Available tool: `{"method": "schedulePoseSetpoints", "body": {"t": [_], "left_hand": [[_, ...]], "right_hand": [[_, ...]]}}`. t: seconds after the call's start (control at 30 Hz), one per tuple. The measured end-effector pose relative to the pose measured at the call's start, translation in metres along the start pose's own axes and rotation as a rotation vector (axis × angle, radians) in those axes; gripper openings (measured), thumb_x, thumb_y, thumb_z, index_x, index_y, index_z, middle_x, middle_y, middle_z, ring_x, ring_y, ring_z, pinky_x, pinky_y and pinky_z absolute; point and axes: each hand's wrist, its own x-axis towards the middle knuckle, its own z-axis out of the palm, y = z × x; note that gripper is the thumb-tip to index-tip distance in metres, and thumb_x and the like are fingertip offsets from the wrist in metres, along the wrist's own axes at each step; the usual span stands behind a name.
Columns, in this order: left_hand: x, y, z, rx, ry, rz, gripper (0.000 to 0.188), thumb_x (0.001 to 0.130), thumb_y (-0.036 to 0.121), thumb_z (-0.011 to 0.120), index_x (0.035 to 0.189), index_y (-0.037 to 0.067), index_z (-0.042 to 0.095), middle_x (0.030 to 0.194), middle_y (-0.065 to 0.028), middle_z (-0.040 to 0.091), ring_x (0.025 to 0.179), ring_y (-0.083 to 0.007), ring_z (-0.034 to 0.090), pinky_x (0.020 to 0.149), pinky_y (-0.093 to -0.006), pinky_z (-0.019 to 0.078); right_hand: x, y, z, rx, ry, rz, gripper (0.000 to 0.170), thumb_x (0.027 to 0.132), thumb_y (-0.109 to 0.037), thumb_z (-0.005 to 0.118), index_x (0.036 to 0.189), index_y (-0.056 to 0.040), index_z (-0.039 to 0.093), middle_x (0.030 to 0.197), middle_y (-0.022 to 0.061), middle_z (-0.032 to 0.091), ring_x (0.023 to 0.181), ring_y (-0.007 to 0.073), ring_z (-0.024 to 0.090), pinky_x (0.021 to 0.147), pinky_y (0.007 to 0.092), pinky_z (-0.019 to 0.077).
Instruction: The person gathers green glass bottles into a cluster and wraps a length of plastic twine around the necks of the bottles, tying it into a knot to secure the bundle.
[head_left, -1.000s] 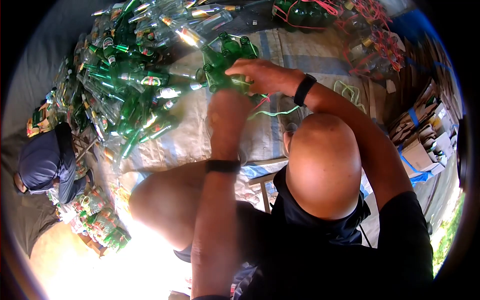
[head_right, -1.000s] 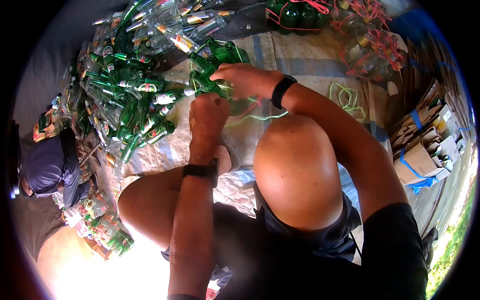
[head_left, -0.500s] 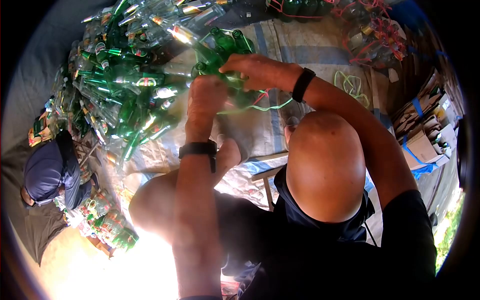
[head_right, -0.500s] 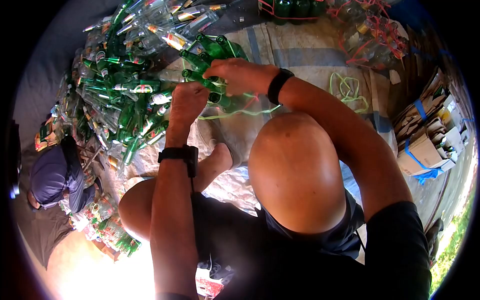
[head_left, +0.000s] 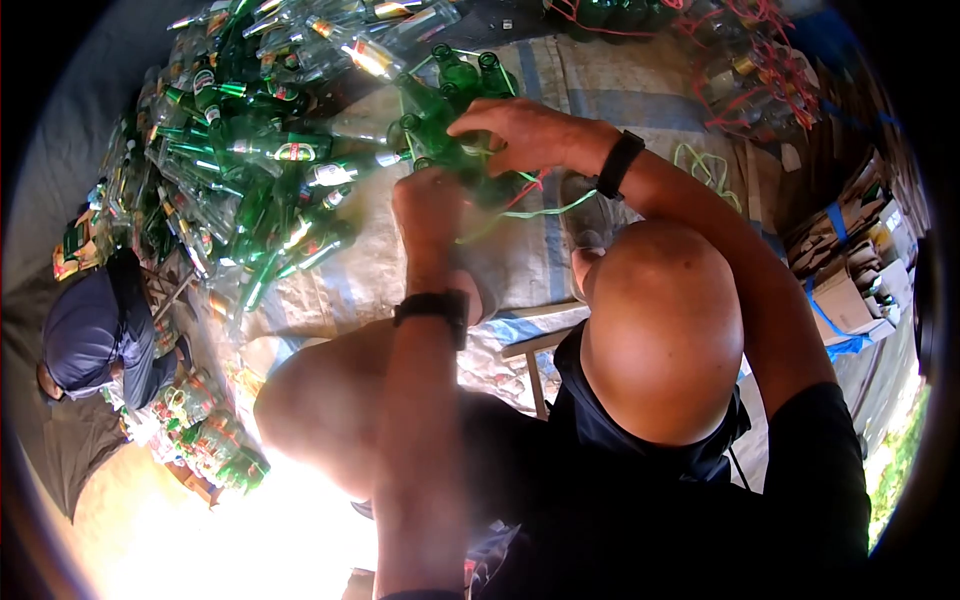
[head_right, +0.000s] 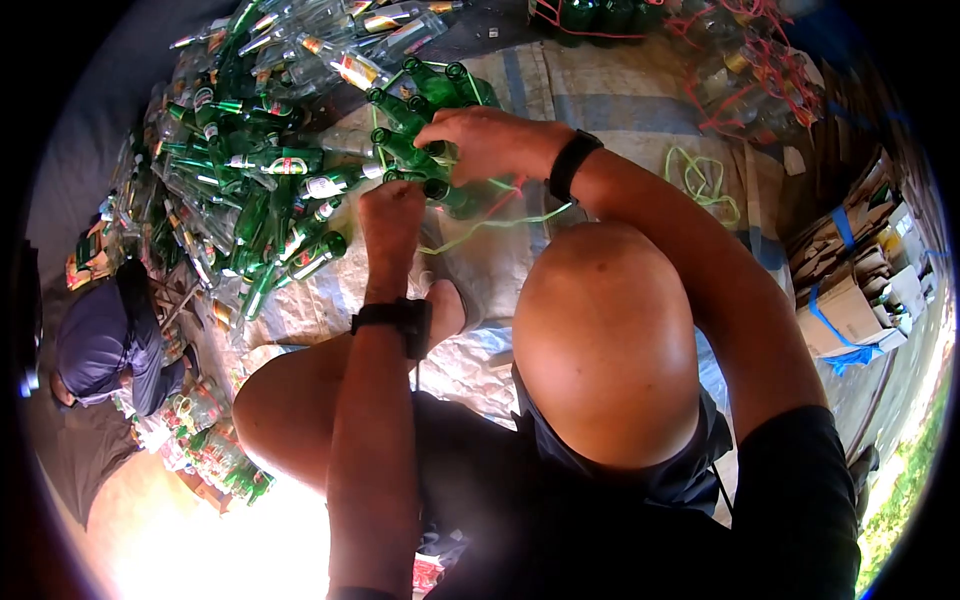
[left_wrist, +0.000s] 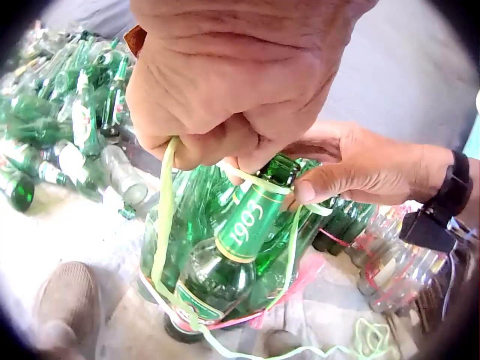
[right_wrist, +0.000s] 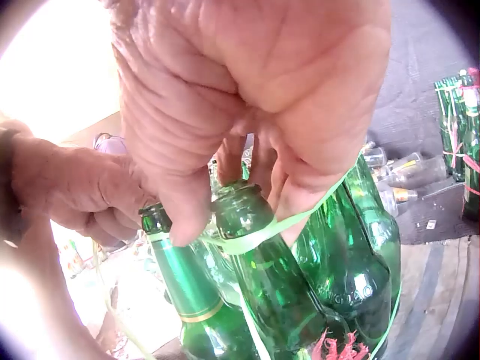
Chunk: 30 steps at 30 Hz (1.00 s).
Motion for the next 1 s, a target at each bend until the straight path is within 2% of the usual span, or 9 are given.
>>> {"method": "schedulePoseSetpoints", "body": {"t": [0.07,0.13,0.17,0.23,0.27,0.33,0.47,0.63,1.0], "left_hand": [[-0.003,-0.004,0.003,-0.031,0.005,-0.012,0.024,0.085,0.016,0.068,0.09,-0.006,0.074,0.066,-0.0203,0.066,0.06,-0.0132,0.059,0.06,-0.037,0.0493],[-0.009,-0.007,0.008,-0.179,0.043,-0.073,0.023,0.087,0.015,0.068,0.092,-0.007,0.075,0.069,-0.0123,0.07,0.062,-0.0104,0.057,0.058,-0.0336,0.0474],[-0.011,-0.008,0.009,-0.182,0.044,-0.073,0.023,0.087,0.015,0.068,0.092,-0.007,0.075,0.069,-0.0123,0.07,0.062,-0.0104,0.057,0.058,-0.0336,0.0474],[-0.017,-0.014,0.012,-0.335,0.061,-0.117,0.022,0.09,0.012,0.068,0.098,-0.007,0.076,0.073,-0.0023,0.069,0.063,-0.0066,0.055,0.055,-0.0268,0.0432],[-0.019,-0.023,0.018,-0.336,0.065,-0.12,0.022,0.09,0.012,0.068,0.098,-0.007,0.076,0.073,-0.0023,0.069,0.063,-0.0066,0.055,0.055,-0.0268,0.0432],[-0.022,-0.03,0.029,-0.38,0.168,-0.113,0.018,0.092,0.009,0.068,0.101,-0.005,0.076,0.076,0.0029,0.065,0.063,-0.0035,0.051,0.055,-0.0213,0.0381],[-0.028,-0.031,0.034,-0.379,0.18,-0.192,0.017,0.092,0.008,0.069,0.103,-0.004,0.075,0.075,0.0023,0.064,0.062,-0.0022,0.049,0.054,-0.0203,0.0358],[-0.029,-0.044,0.048,-0.58,0.211,-0.127,0.014,0.095,0.008,0.069,0.104,-0.002,0.072,0.074,0.0033,0.064,0.061,-0.0014,0.046,0.053,-0.0203,0.0325],[-0.034,-0.052,0.057,-0.548,0.234,-0.129,0.013,0.097,0.01,0.067,0.105,0.0,0.07,0.071,0.0044,0.062,0.06,-0.0002,0.042,0.052,-0.0211,0.0284]], "right_hand": [[0.0,0.002,0.001,-0.011,-0.004,0.009,0.062,0.077,-0.007,0.074,0.137,-0.0075,0.06,0.121,0.011,0.06,0.091,0.0278,0.069,0.081,0.0379,0.0577],[0.0,0.004,0.004,-0.03,0.028,-0.037,0.062,0.077,-0.007,0.074,0.137,-0.0084,0.06,0.122,0.0103,0.061,0.09,0.0275,0.069,0.08,0.038,0.0579],[0.0,0.005,0.005,-0.032,0.026,-0.037,0.062,0.077,-0.007,0.074,0.137,-0.0084,0.06,0.122,0.0103,0.061,0.09,0.0275,0.069,0.08,0.038,0.0579],[-0.001,0.006,0.008,-0.01,0.04,-0.026,0.062,0.077,-0.007,0.074,0.137,-0.01,0.06,0.124,0.0095,0.061,0.09,0.0273,0.069,0.08,0.038,0.0581],[-0.001,0.002,0.007,-0.009,0.036,-0.028,0.062,0.077,-0.007,0.074,0.137,-0.01,0.06,0.124,0.0095,0.061,0.09,0.0273,0.069,0.08,0.038,0.0581],[-0.003,-0.004,0.005,-0.009,0.028,0.03,0.06,0.076,-0.005,0.069,0.136,-0.0071,0.061,0.118,0.0118,0.063,0.099,0.0304,0.067,0.087,0.0404,0.0547],[-0.003,-0.007,0.005,0.032,0.006,0.071,0.059,0.076,-0.005,0.07,0.135,-0.0075,0.062,0.119,0.0113,0.063,0.094,0.0296,0.068,0.084,0.0402,0.0554],[0.0,-0.006,0.006,0.027,0.029,0.042,0.06,0.074,-0.002,0.07,0.133,-0.0073,0.063,0.117,0.0107,0.064,0.09,0.0289,0.069,0.081,0.0398,0.0561],[0.003,-0.001,0.011,-0.006,0.028,0.015,0.06,0.073,-0.002,0.071,0.133,-0.007,0.062,0.116,0.0106,0.064,0.091,0.0284,0.068,0.082,0.0394,0.0558]]}}
